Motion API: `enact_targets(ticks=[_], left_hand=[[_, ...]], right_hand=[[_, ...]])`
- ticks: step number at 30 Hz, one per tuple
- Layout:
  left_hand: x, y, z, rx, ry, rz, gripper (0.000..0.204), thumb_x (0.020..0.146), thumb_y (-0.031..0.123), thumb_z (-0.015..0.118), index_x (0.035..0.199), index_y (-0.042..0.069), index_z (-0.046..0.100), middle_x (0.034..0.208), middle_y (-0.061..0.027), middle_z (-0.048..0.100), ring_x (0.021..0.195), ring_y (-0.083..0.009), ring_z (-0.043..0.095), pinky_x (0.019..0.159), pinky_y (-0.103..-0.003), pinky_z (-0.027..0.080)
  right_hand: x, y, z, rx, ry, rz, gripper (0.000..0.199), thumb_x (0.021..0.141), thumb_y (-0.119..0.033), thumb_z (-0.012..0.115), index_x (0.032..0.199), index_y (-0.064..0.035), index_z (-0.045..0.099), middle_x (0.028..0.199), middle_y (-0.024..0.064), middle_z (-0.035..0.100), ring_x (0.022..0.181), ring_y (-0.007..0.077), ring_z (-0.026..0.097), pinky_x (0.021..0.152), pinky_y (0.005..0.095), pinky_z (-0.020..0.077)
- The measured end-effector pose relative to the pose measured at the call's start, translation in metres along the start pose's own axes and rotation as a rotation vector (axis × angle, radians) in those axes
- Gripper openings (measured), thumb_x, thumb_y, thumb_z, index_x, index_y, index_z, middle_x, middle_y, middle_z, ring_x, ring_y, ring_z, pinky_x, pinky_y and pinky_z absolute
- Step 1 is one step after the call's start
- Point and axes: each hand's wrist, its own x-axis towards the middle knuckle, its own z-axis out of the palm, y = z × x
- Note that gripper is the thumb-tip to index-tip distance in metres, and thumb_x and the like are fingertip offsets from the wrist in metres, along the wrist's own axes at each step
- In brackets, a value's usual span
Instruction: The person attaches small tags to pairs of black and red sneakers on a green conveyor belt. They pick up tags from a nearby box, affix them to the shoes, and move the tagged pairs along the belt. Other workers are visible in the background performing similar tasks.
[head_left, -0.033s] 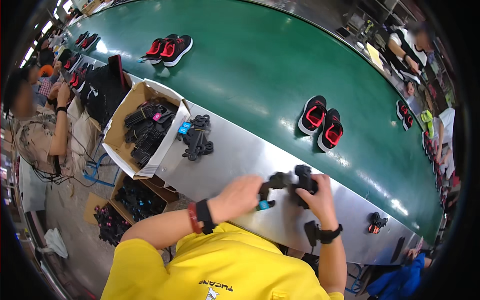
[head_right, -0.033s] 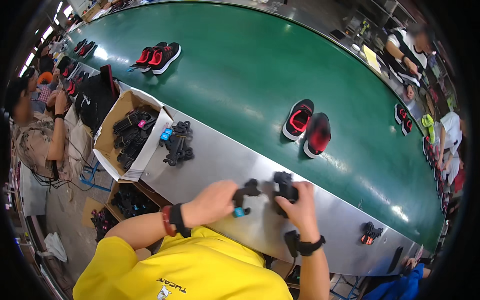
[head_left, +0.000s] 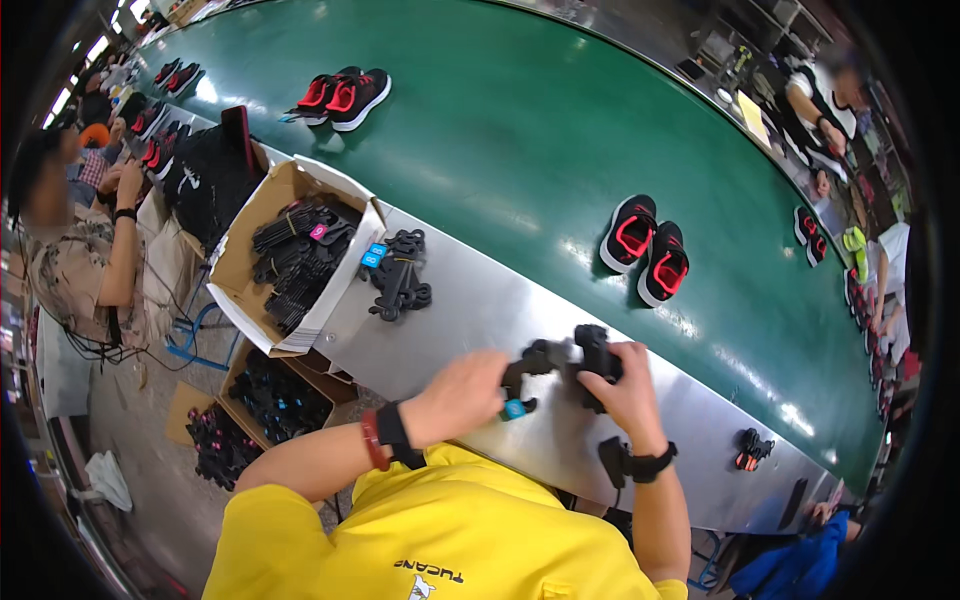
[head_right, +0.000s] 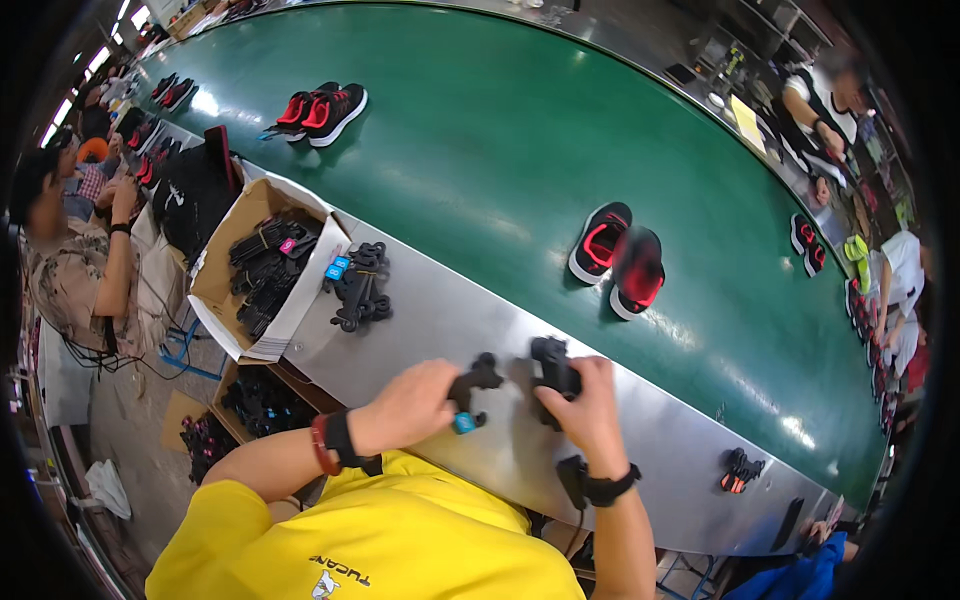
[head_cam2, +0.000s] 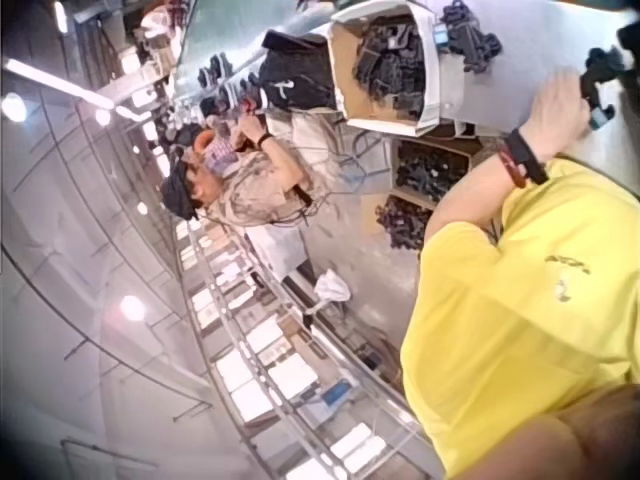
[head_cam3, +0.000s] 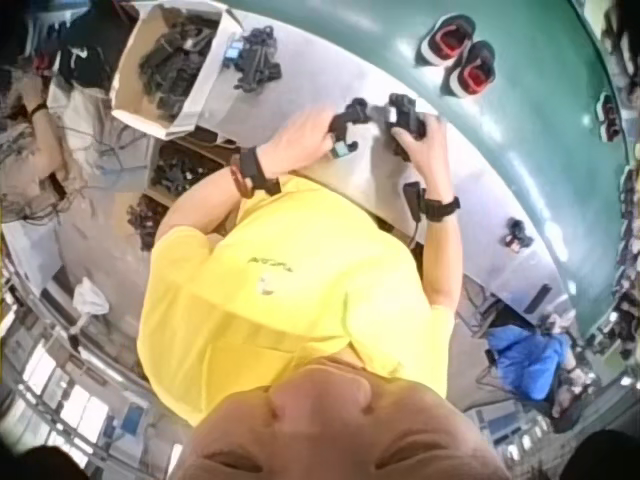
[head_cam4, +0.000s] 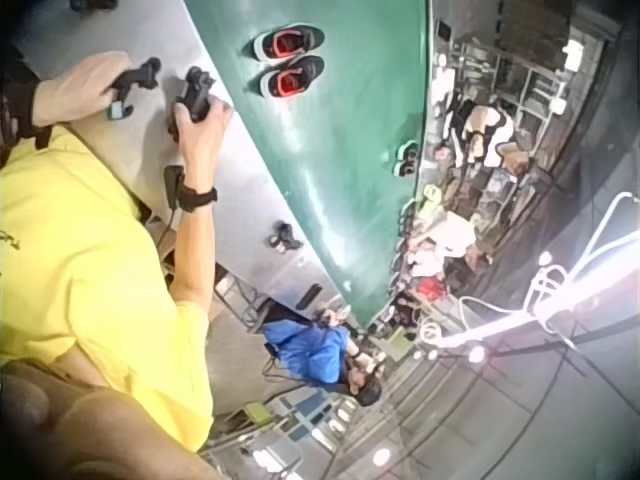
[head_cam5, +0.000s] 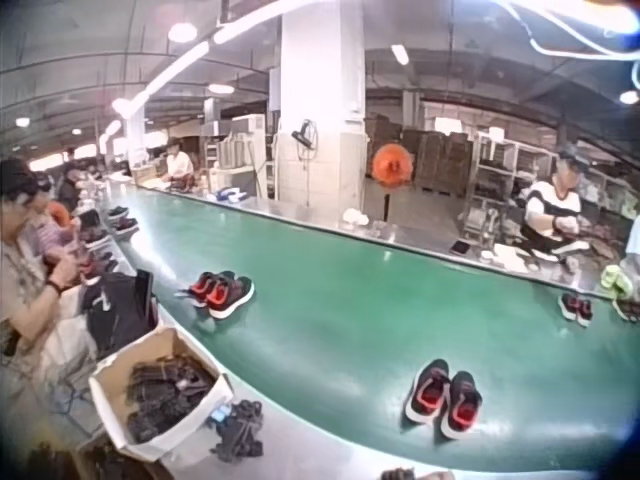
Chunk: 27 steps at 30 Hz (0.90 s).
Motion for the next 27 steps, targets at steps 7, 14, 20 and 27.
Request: enact_targets(ticks=[7,14,20,27], left_hand=[[-0.07,-0.035,-0.057,-0.229,0.433,-0.366,0.028,0.08,0.004,0.059,0.106,0.0,0.049,0.09,-0.0213,0.056,0.086,-0.0425,0.057,0.074,-0.048,0.046],[-0.046,-0.077,-0.044,-0.2,0.796,-0.359,0.057,0.076,-0.001,0.066,0.127,-0.009,0.04,0.122,-0.03,0.047,0.118,-0.0458,0.047,0.103,-0.046,0.038],[-0.011,-0.093,-0.05,-0.379,0.759,-0.447,0.042,0.075,0.002,0.061,0.115,-0.006,0.051,0.108,-0.0278,0.057,0.101,-0.0443,0.057,0.092,-0.047,0.045],[-0.015,-0.097,-0.045,-0.604,0.601,-0.513,0.026,0.087,0.001,0.063,0.111,-0.001,0.054,0.102,-0.008,0.061,0.093,-0.0163,0.057,0.085,-0.03,0.046]], right_hand=[[0.072,-0.104,0.083,-0.044,-0.141,-0.091,0.054,0.071,-0.03,0.078,0.11,0.0042,0.063,0.113,0.0214,0.053,0.103,0.038,0.056,0.09,0.0417,0.0483],[0.116,-0.133,0.147,-0.218,-0.096,-0.239,0.055,0.077,-0.03,0.078,0.115,0.0057,0.06,0.119,0.0289,0.051,0.11,0.0429,0.051,0.095,0.0457,0.0449],[0.107,-0.127,0.164,-0.197,-0.109,-0.416,0.042,0.08,-0.028,0.073,0.106,0.0025,0.061,0.11,0.0283,0.054,0.102,0.0419,0.05,0.09,0.049,0.0434],[0.066,-0.119,0.158,0.154,-0.147,-0.097,0.043,0.077,-0.02,0.079,0.111,-0.0014,0.061,0.108,0.0232,0.05,0.101,0.0387,0.053,0.088,0.0411,0.0481]])
